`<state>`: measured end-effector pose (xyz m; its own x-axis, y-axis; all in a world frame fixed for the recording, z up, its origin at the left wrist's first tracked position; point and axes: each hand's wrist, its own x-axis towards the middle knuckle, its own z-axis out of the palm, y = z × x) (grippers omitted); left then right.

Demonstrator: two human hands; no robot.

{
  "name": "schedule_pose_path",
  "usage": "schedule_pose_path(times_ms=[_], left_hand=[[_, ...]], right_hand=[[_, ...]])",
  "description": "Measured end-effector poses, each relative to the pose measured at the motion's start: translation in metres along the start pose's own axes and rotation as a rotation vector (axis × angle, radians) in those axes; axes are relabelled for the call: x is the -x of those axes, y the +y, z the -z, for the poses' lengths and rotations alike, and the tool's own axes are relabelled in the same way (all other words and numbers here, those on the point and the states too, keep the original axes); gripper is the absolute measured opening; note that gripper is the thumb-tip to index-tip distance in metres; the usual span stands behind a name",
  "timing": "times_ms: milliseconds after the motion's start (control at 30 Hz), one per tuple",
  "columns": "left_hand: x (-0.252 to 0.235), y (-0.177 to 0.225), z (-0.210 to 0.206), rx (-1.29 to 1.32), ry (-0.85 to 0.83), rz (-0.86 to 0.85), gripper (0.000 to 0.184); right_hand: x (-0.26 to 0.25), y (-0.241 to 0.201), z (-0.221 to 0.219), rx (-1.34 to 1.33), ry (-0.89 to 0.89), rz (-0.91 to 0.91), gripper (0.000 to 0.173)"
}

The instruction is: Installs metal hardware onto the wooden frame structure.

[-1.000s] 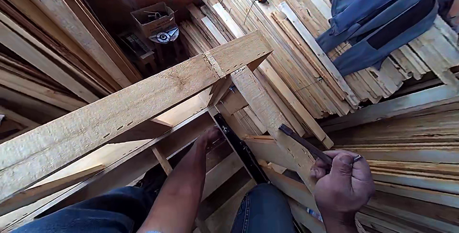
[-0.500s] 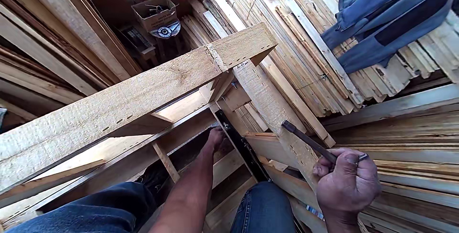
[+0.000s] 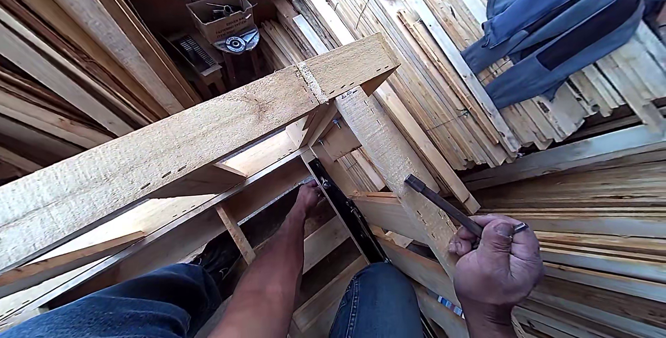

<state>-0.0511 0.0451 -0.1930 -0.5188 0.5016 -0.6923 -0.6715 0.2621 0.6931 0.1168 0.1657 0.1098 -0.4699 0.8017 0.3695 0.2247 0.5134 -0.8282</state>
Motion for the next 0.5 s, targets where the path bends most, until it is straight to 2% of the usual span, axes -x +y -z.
schedule_pose_path(times_ms=[167,300,400,500], left_hand=[[-0.025,0.018,0.03,-0.334,-0.205,-0.041,0.022],[-0.022,0.035,0.039,-0.373,-0.339,-0.019,0.022],[-0.018,0.021,0.033,-0.338,-0.336,0.025,0.022],[-0.015,0.002,0.017,-0.153,-0.191,0.051,0.02]], right_hand=[[0.0,-0.001,-0.001,-0.003,0.007,-0.011,0.029],[0.0,0.001,-0.001,0.006,0.003,-0.007,0.03],[0.0,0.001,-0.002,0.005,0.006,0.002,0.03],[0.0,0.002,-0.001,0.023,0.01,0.01,0.03]])
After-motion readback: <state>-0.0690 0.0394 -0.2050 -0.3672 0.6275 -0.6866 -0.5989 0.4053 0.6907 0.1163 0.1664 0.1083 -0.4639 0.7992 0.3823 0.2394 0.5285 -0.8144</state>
